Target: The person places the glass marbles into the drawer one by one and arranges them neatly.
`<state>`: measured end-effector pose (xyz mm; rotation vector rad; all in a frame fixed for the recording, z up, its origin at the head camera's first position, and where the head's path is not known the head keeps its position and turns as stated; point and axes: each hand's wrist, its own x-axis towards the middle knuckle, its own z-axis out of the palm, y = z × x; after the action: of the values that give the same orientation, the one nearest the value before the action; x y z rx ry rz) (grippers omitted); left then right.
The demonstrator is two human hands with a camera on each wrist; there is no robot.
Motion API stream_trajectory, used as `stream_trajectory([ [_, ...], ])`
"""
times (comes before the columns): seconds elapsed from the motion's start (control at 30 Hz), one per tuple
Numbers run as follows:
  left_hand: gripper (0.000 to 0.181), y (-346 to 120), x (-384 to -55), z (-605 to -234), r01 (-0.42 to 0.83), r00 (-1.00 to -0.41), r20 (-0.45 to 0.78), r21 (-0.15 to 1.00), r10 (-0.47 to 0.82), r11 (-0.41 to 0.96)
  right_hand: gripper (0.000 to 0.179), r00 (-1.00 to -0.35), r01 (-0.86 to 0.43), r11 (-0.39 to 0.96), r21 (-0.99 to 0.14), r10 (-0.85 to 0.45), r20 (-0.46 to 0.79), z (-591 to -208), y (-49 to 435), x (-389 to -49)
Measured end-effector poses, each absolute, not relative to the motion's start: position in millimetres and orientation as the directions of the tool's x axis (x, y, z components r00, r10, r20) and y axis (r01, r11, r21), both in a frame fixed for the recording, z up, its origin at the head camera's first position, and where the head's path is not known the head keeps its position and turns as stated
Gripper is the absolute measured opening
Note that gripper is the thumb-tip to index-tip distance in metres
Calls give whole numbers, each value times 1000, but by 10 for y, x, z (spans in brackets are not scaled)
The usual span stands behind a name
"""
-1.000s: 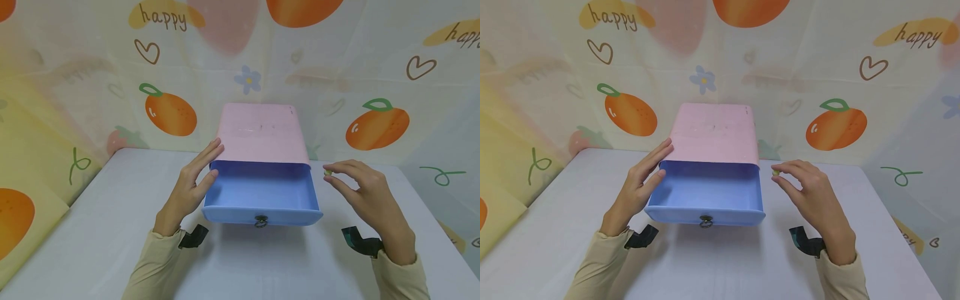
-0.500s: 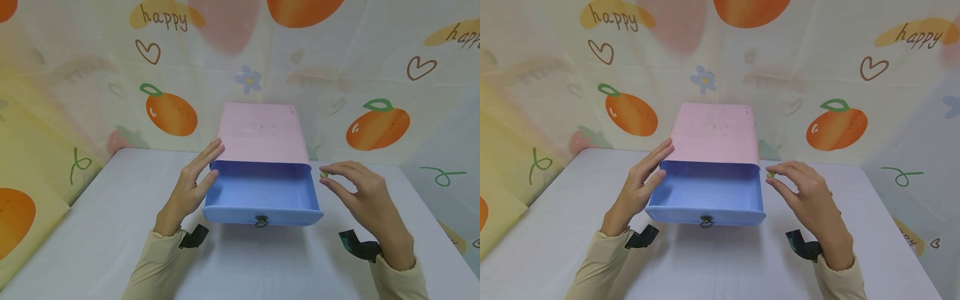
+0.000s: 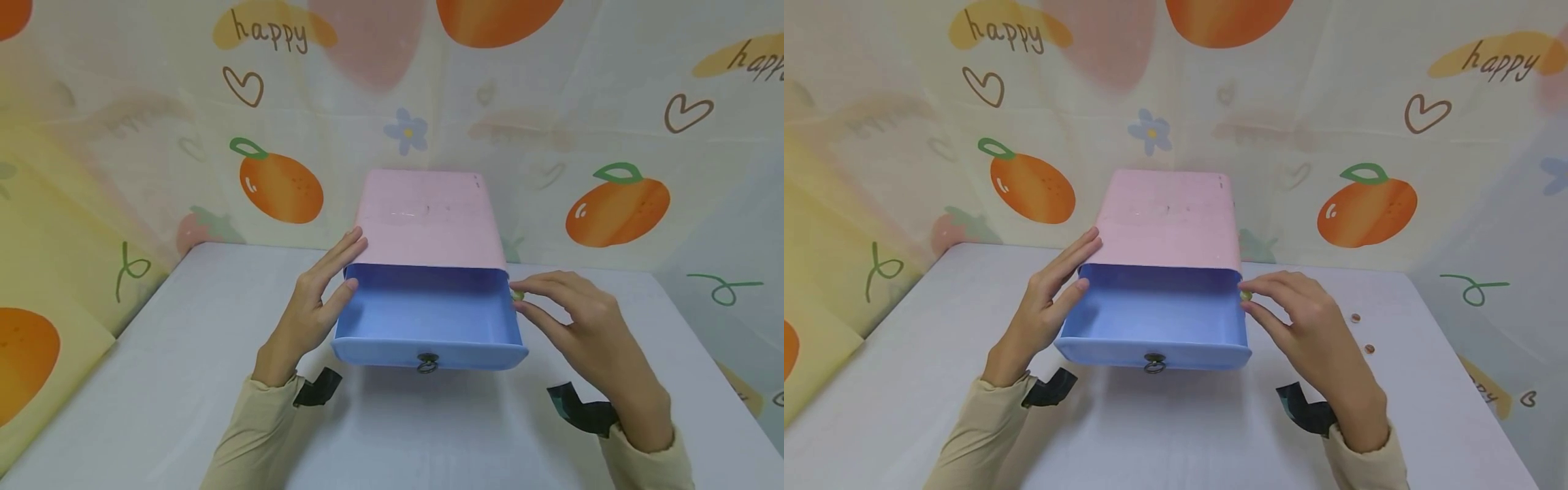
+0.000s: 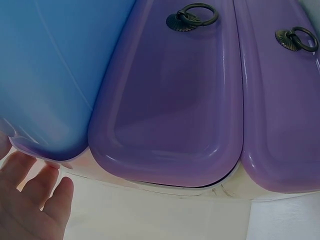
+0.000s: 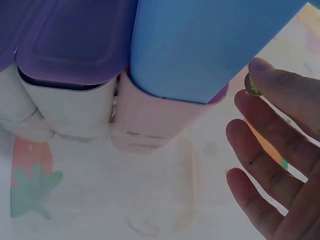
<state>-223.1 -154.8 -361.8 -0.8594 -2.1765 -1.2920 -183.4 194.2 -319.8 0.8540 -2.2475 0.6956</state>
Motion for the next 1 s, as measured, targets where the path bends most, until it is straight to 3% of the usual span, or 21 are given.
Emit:
stream_trajectory([
  [0.43,52,-1557,-2228,-3649,711,-700,659,604,275,360,41,-533,-787,574,-227,-447,719,-3257,1815,-1856],
  [0.63,52,-1551,-2228,-3638,710,-700,659,602,275,366,25,-501,-818,533,-216,-476,723,-3228,1757,-1885],
  [0.83,52,-1551,-2234,-3630,714,-696,662,598,278,364,46,-492,-834,514,-200,-528,693,-3143,1690,-1936],
  [1.0,52,-1546,-2225,-3614,709,-700,658,600,276,369,42,-486,-847,494,-196,-570,663,-3112,1639,-2017],
])
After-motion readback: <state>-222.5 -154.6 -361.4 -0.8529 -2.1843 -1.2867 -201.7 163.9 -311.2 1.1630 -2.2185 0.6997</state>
